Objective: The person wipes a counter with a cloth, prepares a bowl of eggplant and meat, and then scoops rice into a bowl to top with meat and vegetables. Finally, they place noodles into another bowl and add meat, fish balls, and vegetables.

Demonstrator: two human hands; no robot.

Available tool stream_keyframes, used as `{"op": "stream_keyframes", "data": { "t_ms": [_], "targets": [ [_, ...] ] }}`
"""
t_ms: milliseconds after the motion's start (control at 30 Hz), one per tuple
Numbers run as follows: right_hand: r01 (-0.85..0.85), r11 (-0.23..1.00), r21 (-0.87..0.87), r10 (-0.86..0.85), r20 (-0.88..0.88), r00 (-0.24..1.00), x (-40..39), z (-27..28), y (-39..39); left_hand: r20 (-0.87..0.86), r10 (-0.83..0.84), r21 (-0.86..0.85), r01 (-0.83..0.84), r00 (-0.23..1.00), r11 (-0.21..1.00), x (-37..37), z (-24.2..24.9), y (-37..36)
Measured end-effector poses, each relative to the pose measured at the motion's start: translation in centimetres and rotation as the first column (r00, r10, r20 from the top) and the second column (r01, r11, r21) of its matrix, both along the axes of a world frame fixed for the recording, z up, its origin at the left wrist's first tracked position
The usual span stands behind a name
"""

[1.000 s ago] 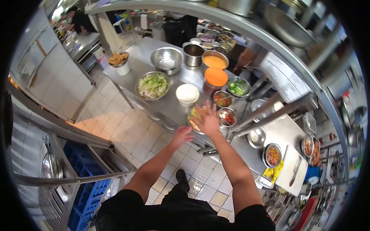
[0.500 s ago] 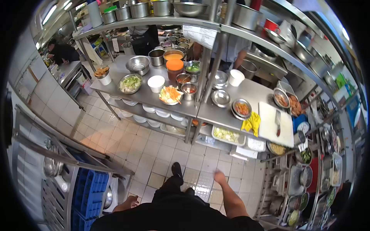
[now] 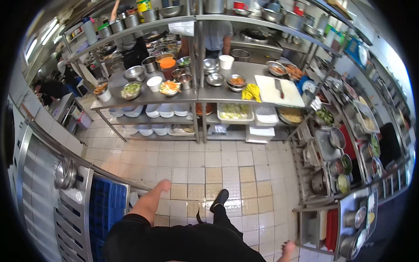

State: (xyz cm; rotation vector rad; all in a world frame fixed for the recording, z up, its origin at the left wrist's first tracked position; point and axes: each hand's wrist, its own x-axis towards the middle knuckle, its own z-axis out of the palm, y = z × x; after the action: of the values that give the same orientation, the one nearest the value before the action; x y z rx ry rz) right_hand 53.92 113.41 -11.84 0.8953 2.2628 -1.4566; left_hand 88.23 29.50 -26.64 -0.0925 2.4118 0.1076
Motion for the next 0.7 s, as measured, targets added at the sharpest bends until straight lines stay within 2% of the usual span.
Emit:
{"op": "stream_keyframes", "data": {
  "t_ms": [33,67,100,133,167,200,233,267,333,367,400,433,467,500,533,567,600,633,667,700],
  "targets": [
    [-0.139,0.989,-0.056,0.148,0.243,0.959,1.8,-2.7,2.5,-0.126,0.285,-0.065,-0.294,0.95,0.954,-2.6,4.9,1.5],
    [-0.308,0.945,-0.108,0.326,0.255,0.91,5.7,-2.5,2.6,-0.369,0.58,0.073,-0.599,0.726,0.797,-5.6,8.2,3.5],
    [-0.44,0.884,-0.159,0.468,0.293,0.834,9.4,-0.7,2.2,-0.507,0.78,0.277,-0.788,0.366,0.55,-7.0,9.7,6.1],
    [-0.618,0.769,-0.162,0.639,0.226,0.736,12.3,1.7,2.9,-0.342,0.915,0.554,-0.741,0.213,0.379,-8.3,9.7,8.1],
    [-0.767,0.627,-0.138,0.779,0.141,0.611,15.2,4.2,3.5,-0.125,0.988,0.759,-0.632,0.093,0.156,-9.5,9.6,10.0],
    [-0.872,0.48,-0.094,0.877,0.047,0.478,18.1,6.8,4.0,-0.264,0.918,0.701,-0.596,0.295,0.393,-9.9,10.7,13.0],
    [-0.839,0.541,-0.062,0.832,0.189,0.522,19.4,6.3,5.4,-0.387,0.787,0.612,-0.505,0.481,0.609,-10.2,12.2,16.4],
    [-0.767,0.639,-0.059,0.755,0.24,0.611,20.8,4.7,7.9,-0.485,0.599,0.499,-0.361,0.637,0.788,-10.8,13.6,19.4],
    [-0.576,0.817,-0.031,0.555,0.314,0.771,23.2,0.7,13.5,-0.257,0.651,0.497,-0.48,0.714,0.723,-11.4,12.8,24.6],
    [-0.396,0.917,-0.049,0.387,0.358,0.85,24.9,-0.5,17.0,-0.264,0.35,0.344,-0.251,0.899,0.905,-11.0,12.5,27.1],
    [-0.194,0.979,-0.066,0.204,0.4,0.893,26.6,-1.6,20.1,-0.094,0.124,0.25,-0.097,0.988,0.963,-11.0,12.0,29.1],
    [0.018,0.996,-0.082,0.021,0.443,0.896,28.2,-2.4,22.8,-0.086,0.107,0.192,-0.089,0.991,0.977,-10.1,10.6,31.3],
    [-0.039,0.997,-0.071,0.069,0.478,0.876,29.2,-4.0,26.2,0.071,-0.122,0.123,0.112,0.99,0.986,-9.5,9.6,33.1],
    [-0.099,0.993,-0.064,0.118,0.516,0.848,31.0,-5.0,29.7,-0.101,-0.533,0.002,0.536,0.84,0.844,-8.3,7.3,34.2],
    [-0.058,0.998,-0.036,0.068,0.486,0.871,32.1,-4.7,31.9,0.113,-0.573,0.031,0.573,0.812,0.819,-8.5,9.0,37.2],
    [-0.024,1.0,0.0,0.021,0.458,0.889,33.2,-3.5,34.5,0.248,-0.083,0.16,0.044,0.965,0.986,-8.1,8.1,40.1],
    [0.057,0.998,-0.019,-0.047,0.345,0.937,35.0,-6.4,38.6,0.437,0.403,0.176,-0.516,0.804,0.839,-7.1,6.1,42.9],
    [-0.034,0.998,-0.047,0.049,0.363,0.931,35.6,-7.2,42.6,0.498,0.431,0.165,-0.571,0.752,0.804,-8.4,5.0,46.4],
    [-0.22,0.963,0.155,0.186,0.209,0.96,37.1,-12.2,47.5,0.557,0.465,0.135,-0.628,0.688,0.767,-9.3,3.9,49.7],
    [-0.634,0.7,0.329,0.588,0.237,0.773,37.3,-9.6,50.0,0.612,0.503,0.083,-0.681,0.611,0.727,-8.9,3.6,52.1]
  ]
}}
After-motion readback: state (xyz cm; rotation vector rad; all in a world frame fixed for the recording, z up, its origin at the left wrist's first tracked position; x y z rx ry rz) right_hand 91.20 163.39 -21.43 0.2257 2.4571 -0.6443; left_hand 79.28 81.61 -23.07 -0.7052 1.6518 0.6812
